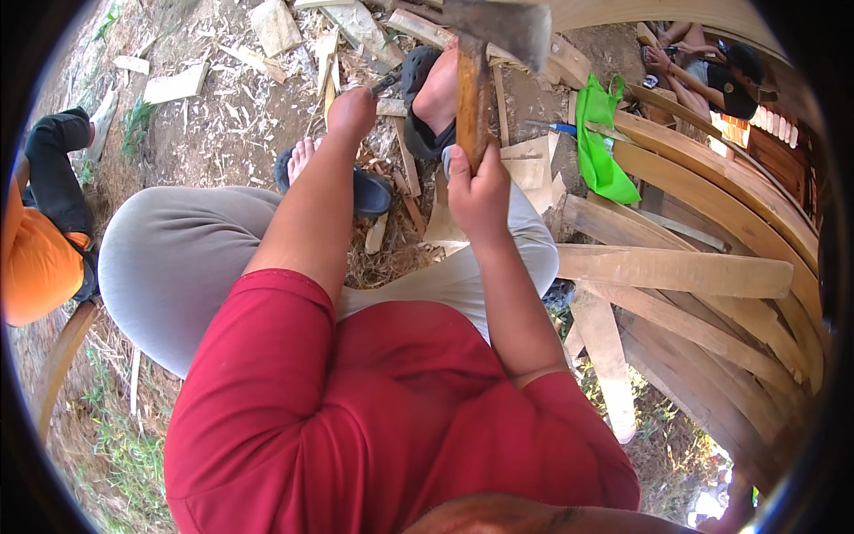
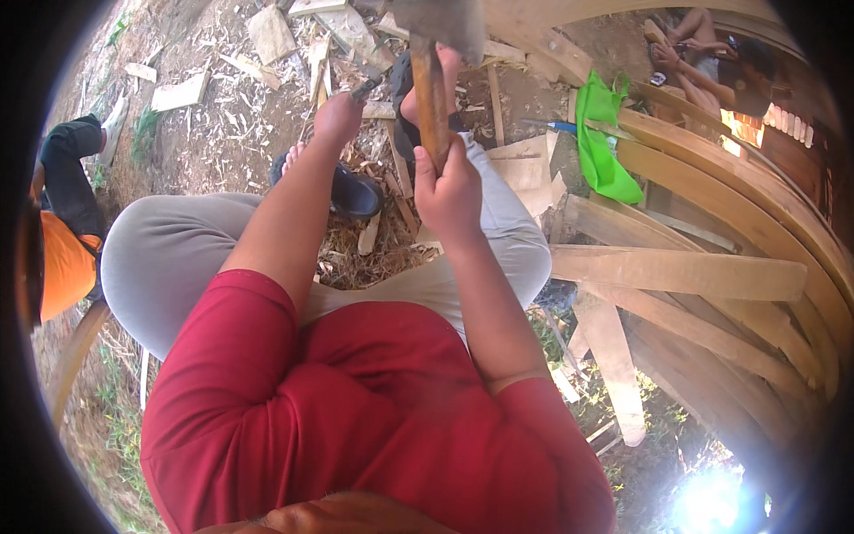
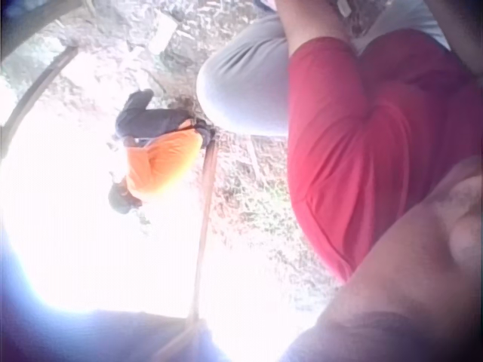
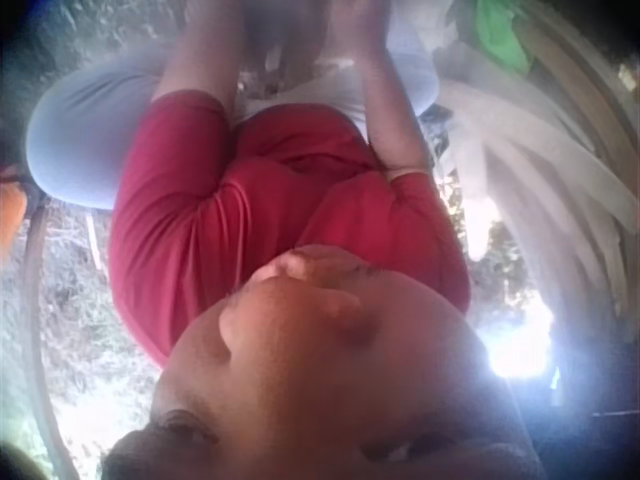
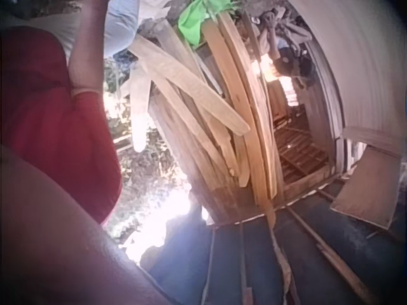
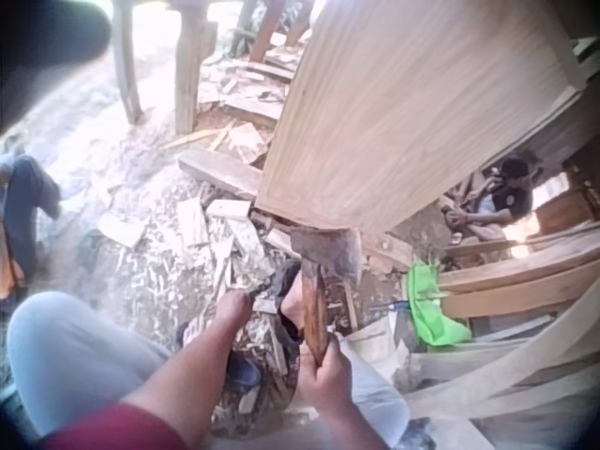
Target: The person holds a small metal component and uses an axe to shape or refine a small piece of wood, then uses a hammer to strike the component and the wood piece together.
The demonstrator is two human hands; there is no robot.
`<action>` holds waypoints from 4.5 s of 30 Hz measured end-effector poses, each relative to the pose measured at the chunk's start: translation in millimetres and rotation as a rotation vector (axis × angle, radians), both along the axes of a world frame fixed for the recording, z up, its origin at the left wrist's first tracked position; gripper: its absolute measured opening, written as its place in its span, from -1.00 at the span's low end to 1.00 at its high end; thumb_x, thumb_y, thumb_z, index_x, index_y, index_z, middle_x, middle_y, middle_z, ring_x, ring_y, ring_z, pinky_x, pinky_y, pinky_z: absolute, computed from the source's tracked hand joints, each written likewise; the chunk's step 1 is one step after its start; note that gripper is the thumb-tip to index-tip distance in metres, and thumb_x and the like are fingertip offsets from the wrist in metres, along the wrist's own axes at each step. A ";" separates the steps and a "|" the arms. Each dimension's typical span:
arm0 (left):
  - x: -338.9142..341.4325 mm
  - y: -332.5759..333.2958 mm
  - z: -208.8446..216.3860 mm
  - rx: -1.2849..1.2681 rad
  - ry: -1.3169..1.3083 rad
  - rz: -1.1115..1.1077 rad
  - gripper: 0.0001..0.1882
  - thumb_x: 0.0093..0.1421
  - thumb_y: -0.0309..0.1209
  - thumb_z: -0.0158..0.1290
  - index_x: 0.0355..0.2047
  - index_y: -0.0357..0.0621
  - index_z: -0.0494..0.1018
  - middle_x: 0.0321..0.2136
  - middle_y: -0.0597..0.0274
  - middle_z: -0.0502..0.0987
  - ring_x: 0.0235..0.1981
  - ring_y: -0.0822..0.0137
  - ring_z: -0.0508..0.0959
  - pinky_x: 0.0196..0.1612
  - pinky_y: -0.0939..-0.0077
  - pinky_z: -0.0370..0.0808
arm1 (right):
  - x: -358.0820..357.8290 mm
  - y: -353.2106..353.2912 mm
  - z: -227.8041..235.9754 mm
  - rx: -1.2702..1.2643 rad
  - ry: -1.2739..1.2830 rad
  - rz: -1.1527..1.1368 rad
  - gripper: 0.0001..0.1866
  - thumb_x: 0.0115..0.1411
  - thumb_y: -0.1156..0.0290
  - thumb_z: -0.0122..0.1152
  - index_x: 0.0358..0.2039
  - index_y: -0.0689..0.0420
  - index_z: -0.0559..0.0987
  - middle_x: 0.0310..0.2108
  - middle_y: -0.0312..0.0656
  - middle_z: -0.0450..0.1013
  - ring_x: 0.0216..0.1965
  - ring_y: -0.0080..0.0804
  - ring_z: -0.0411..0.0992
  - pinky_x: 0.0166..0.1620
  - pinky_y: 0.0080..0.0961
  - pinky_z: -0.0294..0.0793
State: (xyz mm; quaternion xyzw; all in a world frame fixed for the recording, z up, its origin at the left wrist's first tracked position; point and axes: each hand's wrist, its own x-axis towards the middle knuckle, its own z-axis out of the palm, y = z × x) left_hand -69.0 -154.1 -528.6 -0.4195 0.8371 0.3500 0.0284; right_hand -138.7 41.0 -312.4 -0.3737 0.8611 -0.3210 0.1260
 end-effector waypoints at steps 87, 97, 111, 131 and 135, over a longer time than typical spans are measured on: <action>4.3 10.1 -16.9 0.009 0.103 0.066 -0.74 0.42 -0.30 -0.04 0.04 -0.02 0.51 -0.20 -0.07 0.67 -0.13 -0.14 0.67 -0.07 -0.06 0.58 | -15.5 2.7 -11.1 0.330 -0.040 -0.045 -0.60 0.42 0.08 0.16 -0.13 0.24 0.50 -0.35 0.24 0.58 -0.24 0.33 0.57 -0.20 0.13 0.52; 5.4 9.7 -19.7 0.002 0.152 0.053 -0.71 0.42 -0.31 0.00 0.08 -0.05 0.51 -0.21 -0.07 0.67 -0.15 -0.15 0.68 -0.07 -0.05 0.58 | -6.6 1.1 -30.0 0.521 0.027 0.114 -0.69 0.44 0.19 0.18 -0.12 0.21 0.46 -0.41 0.22 0.56 -0.30 0.34 0.57 -0.33 -0.03 0.51; 6.8 6.9 -18.9 0.039 0.125 0.005 -0.71 0.41 -0.33 0.02 0.09 -0.01 0.52 -0.17 -0.09 0.67 -0.11 -0.15 0.66 -0.05 -0.06 0.58 | -3.0 -13.9 -9.5 0.376 -0.009 0.075 -0.64 0.44 0.10 0.13 -0.13 0.20 0.50 -0.44 0.18 0.56 -0.32 0.31 0.57 -0.30 0.11 0.49; 7.4 8.4 -23.2 0.064 0.124 0.028 -0.59 0.37 -0.36 0.01 0.22 0.09 0.49 -0.10 -0.13 0.66 -0.08 -0.12 0.66 -0.01 -0.01 0.58 | 6.5 12.9 -43.2 0.451 -0.109 -0.022 -0.58 0.42 0.06 0.14 -0.04 0.22 0.50 -0.33 0.26 0.59 -0.16 0.32 0.57 -0.15 0.12 0.52; 9.2 8.0 -31.2 0.055 0.164 0.073 -0.62 0.37 -0.34 0.04 0.19 0.09 0.50 -0.10 -0.09 0.66 -0.07 -0.12 0.65 -0.01 0.00 0.58 | 3.0 7.5 -30.5 0.464 -0.191 -0.113 -0.56 0.43 0.04 0.12 -0.03 0.22 0.51 -0.27 0.23 0.61 -0.11 0.32 0.57 -0.09 0.14 0.51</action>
